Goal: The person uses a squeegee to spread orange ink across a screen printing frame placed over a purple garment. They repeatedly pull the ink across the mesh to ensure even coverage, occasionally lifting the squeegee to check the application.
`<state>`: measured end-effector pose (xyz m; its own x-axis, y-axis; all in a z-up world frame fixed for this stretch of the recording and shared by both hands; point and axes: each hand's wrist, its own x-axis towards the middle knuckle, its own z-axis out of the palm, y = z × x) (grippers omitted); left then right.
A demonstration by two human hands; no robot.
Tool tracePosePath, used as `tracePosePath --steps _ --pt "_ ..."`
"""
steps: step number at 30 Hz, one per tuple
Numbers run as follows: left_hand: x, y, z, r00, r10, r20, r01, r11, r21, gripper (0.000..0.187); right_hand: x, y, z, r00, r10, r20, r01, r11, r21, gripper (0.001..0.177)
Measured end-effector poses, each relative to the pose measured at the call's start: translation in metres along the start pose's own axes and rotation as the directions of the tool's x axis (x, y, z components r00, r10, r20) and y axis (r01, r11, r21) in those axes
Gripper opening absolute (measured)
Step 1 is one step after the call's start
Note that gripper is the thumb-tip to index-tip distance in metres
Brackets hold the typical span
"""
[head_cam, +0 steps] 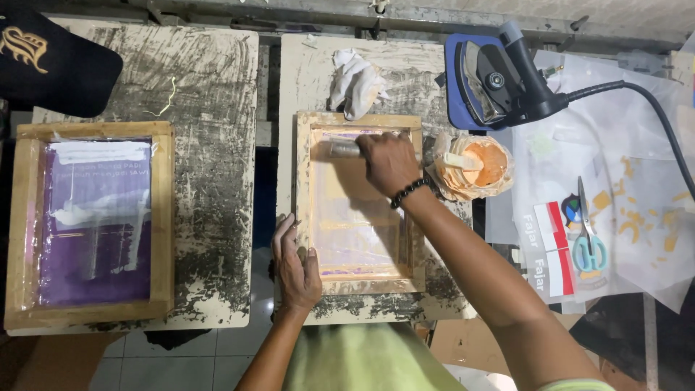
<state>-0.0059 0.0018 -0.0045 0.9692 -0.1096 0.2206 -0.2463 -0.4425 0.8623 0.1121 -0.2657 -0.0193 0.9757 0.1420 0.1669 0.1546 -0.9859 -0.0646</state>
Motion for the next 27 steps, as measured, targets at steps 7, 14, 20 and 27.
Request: tracePosePath --steps 7,14,20,27 --pt "0.002 0.005 -0.003 1.000 0.015 -0.012 -0.015 0.999 -0.029 0.037 0.013 0.015 -0.008 0.991 -0.019 0.134 0.020 1.000 -0.007 0.008" --pt "0.005 0.007 -0.006 0.999 0.014 0.035 -0.013 0.999 -0.031 0.037 -0.069 -0.050 -0.067 0.973 -0.048 0.227 0.025 0.994 0.104 0.011" --pt "0.000 -0.011 0.002 0.999 0.016 0.035 -0.017 0.999 0.030 0.043 -0.103 -0.065 -0.096 0.954 -0.038 0.296 -0.035 0.972 0.234 0.009" --pt "0.002 -0.005 0.003 1.000 0.000 0.006 0.000 1.000 -0.004 0.044 -0.037 -0.044 -0.036 0.996 0.062 -0.056 -0.057 0.994 0.090 0.017"
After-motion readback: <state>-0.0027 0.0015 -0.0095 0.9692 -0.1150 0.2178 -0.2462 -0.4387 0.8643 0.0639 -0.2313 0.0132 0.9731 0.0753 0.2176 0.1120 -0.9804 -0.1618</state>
